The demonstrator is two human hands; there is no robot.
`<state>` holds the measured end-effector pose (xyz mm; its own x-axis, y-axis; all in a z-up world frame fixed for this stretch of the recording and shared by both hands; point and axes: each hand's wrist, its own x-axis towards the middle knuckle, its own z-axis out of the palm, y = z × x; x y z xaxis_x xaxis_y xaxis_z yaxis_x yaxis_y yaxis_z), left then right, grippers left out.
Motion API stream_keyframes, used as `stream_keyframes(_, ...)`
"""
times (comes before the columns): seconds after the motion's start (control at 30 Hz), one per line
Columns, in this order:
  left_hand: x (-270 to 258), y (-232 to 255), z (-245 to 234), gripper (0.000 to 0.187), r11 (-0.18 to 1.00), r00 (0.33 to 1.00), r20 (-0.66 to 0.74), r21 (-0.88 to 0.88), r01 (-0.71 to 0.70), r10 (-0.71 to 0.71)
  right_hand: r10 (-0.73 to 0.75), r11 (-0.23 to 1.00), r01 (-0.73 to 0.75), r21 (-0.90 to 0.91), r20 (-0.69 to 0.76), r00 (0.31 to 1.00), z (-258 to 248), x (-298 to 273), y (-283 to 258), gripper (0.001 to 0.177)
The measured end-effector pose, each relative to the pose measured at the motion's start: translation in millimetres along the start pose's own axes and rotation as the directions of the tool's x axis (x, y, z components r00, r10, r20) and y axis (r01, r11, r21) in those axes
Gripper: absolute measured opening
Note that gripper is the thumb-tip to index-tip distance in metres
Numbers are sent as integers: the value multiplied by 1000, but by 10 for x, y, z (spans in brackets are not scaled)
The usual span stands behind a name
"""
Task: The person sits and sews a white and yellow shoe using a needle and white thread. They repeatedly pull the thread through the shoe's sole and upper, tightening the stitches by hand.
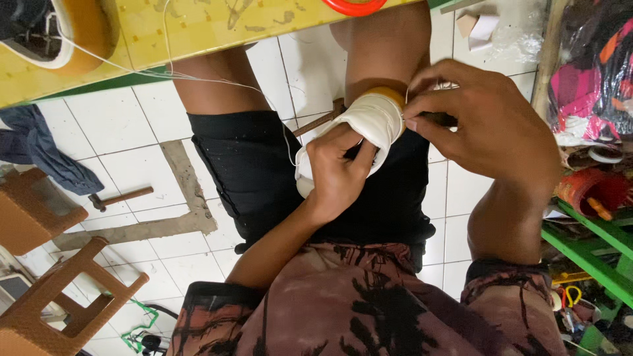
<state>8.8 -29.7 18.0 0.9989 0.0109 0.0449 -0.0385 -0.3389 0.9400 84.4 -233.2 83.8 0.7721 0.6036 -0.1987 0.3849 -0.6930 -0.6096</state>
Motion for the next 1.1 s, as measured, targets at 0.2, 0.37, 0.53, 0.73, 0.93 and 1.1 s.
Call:
stream_keyframes(0.2,53,145,-103,42,996,997,23,-57,-66,67,56,998,-55,15,-67,996,42,-33,-108,10)
stream_keyframes(0.37,28,95,-143,30,993,992,54,10,-114,113,53,991,-59,-117,-57,997,241,-157,-75,5)
stream_keyframes(0.53,43,117,-128,33,991,992,42,54,-121,119,-35,937,-34,-348,-188,981,462,-265,22,13)
stream_keyframes(0.73,55,88,-91,33,994,994,34,31,-102,101,-156,857,-69,-511,-385,910,659,-308,145,37)
stream_keyframes(0.93,0,-97,-35,17,984,996,-69,-166,-67,56,-57,978,-53,-202,-504,862,794,-298,62,22)
stream_keyframes(1.1,34,-90,-112,9,993,1000,-9,-119,-7,5,136,976,-209,-54,-599,789,979,-636,367,25)
